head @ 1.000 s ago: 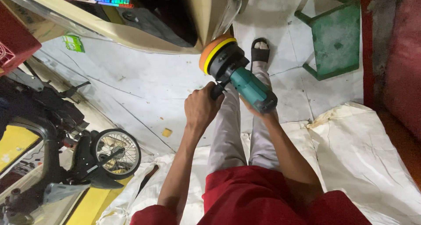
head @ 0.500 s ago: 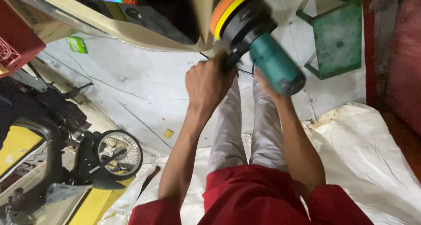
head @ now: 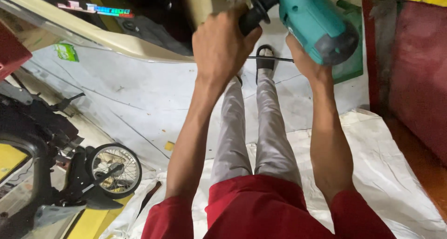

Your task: The person uses a green electric polisher with a yellow and orange pad to polish the front fairing of a beige motorcycle. They move the tool across the surface, focusing on the area around the headlight and the lower front panel.

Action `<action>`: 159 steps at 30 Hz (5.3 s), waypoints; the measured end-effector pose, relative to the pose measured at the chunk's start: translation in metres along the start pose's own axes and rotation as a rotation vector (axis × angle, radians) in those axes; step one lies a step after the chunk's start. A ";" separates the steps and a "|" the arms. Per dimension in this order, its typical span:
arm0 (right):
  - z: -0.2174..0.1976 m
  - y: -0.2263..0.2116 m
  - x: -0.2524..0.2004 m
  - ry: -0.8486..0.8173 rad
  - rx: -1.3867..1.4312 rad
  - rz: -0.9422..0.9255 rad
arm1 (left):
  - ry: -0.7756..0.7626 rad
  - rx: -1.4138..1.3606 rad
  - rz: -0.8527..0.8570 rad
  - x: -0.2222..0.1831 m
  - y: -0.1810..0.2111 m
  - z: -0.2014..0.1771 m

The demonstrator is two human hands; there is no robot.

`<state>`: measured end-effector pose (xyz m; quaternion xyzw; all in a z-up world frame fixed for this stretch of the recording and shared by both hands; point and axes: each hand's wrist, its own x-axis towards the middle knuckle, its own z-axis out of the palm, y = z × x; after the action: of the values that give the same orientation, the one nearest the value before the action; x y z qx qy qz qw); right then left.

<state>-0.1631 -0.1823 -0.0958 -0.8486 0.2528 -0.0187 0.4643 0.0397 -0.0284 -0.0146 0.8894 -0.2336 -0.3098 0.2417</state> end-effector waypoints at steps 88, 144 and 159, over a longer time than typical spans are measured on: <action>0.124 0.027 -0.164 -0.217 0.290 0.308 | -0.148 0.079 -0.253 -0.149 -0.071 0.043; 0.094 -0.007 -0.100 -0.074 0.517 0.578 | -0.052 0.101 -0.120 -0.097 -0.026 0.017; 0.105 0.001 -0.138 -0.112 0.603 0.641 | -0.066 0.097 -0.123 -0.117 -0.049 0.044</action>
<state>-0.2556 -0.0397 -0.1287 -0.5538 0.4609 0.0991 0.6863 -0.0587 0.0632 -0.0219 0.9020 -0.2010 -0.3417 0.1708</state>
